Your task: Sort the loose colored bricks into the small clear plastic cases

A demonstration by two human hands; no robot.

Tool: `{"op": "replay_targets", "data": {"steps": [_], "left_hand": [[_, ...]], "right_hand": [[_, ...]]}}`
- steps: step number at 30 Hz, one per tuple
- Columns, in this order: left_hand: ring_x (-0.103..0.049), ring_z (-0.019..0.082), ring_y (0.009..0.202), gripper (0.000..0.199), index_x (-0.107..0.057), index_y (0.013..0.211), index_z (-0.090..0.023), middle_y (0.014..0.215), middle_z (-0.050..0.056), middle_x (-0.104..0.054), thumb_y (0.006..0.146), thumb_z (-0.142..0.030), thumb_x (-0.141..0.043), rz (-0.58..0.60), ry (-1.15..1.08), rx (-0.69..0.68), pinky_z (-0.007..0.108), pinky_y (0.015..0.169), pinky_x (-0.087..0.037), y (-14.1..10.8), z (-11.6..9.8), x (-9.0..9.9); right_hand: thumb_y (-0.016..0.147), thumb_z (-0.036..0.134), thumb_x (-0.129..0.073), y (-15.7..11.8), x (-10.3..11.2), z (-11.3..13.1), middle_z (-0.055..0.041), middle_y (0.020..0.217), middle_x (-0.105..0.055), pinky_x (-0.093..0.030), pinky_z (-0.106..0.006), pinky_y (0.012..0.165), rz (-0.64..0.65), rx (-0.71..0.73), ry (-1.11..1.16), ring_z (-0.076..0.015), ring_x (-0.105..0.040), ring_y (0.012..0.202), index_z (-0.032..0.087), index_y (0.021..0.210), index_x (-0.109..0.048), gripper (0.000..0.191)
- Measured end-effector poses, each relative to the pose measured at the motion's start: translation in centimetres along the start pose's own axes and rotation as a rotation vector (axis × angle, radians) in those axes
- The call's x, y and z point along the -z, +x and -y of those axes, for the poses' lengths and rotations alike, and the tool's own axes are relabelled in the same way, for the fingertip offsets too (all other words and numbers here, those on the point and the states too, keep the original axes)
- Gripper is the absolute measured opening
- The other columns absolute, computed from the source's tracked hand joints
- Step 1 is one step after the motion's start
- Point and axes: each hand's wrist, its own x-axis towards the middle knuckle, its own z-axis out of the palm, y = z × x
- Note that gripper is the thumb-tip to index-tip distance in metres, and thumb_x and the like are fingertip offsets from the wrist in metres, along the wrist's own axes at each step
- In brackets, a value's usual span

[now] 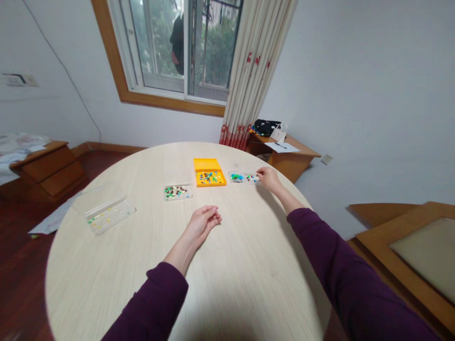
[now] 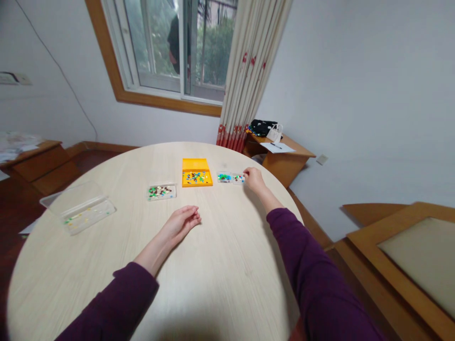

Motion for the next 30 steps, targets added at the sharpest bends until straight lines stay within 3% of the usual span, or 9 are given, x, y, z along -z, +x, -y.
{"op": "replay_targets", "data": {"steps": [3,7,10,13,17,23,30], "left_hand": [[-0.057,0.009,0.054,0.014,-0.060,0.063,-0.010,0.054,0.002,-0.058,0.074,-0.003,-0.065,0.011,0.003,-0.016,0.021,0.061,-0.049,0.0,0.1,0.1],[-0.058,0.009,0.053,0.017,-0.059,0.061,-0.010,0.054,0.003,-0.058,0.077,-0.003,-0.063,0.008,-0.007,-0.012,0.020,0.060,-0.050,0.0,0.2,0.1],[-0.058,0.009,0.053,0.020,-0.059,0.061,-0.009,0.054,0.003,-0.059,0.080,-0.005,-0.062,-0.003,-0.014,-0.004,0.021,0.061,-0.051,-0.2,0.0,-0.1],[-0.060,0.009,0.054,0.018,-0.061,0.064,-0.009,0.056,0.003,-0.060,0.081,-0.007,-0.063,-0.004,-0.015,0.012,0.021,0.064,-0.052,-0.5,-0.2,-0.3],[-0.064,0.010,0.061,0.018,-0.062,0.064,-0.008,0.063,0.006,-0.065,0.082,-0.009,-0.064,0.036,-0.032,0.010,0.022,0.068,-0.054,-0.7,-0.4,-0.4],[-0.063,0.010,0.064,0.011,-0.066,0.067,-0.007,0.068,0.007,-0.067,0.076,-0.011,-0.071,0.078,-0.044,-0.001,0.022,0.069,-0.054,-0.3,-0.1,0.1],[-0.065,0.013,0.069,0.012,-0.069,0.071,-0.006,0.073,0.010,-0.070,0.081,-0.010,-0.064,0.100,-0.038,-0.006,0.027,0.076,-0.053,-0.2,0.1,0.1]], "right_hand": [[0.074,0.005,-0.047,0.7,-0.2,0.1,-0.0111,0.082,-0.073,-0.047,-0.036,0.079,-0.005,-0.027,0.023,-0.0250,-0.064,0.081,0.017,0.078,-0.071,0.027],[0.077,0.006,-0.046,-1.6,-0.1,1.3,-0.0128,0.089,-0.073,-0.047,-0.036,0.082,-0.012,0.021,0.070,-0.0245,-0.065,0.086,0.013,0.082,-0.073,0.028],[0.081,0.011,-0.048,-5.5,0.1,4.4,-0.0084,0.096,-0.072,-0.050,-0.033,0.079,0.017,0.114,0.149,-0.0196,-0.065,0.086,0.017,0.088,-0.072,0.025],[0.085,0.020,-0.054,-10.1,0.1,8.9,-0.0092,0.100,-0.071,-0.052,-0.029,0.073,0.160,0.345,0.440,-0.0170,-0.064,0.086,0.018,0.099,-0.070,0.021],[0.087,0.026,-0.058,-13.5,0.0,13.1,-0.0072,0.090,-0.071,-0.051,-0.028,0.071,0.253,0.415,0.618,-0.0156,-0.064,0.080,0.018,0.092,-0.071,0.016],[0.083,0.030,-0.063,-13.0,-0.6,13.6,-0.0063,0.085,-0.070,-0.050,-0.028,0.066,0.128,0.318,0.651,-0.0149,-0.062,0.073,0.018,0.088,-0.069,0.014],[0.087,0.022,-0.055,-13.0,-1.3,14.5,-0.0036,0.076,-0.066,-0.048,-0.028,0.068,0.075,0.406,0.593,-0.0152,-0.061,0.072,0.020,0.076,-0.064,0.014]]}}
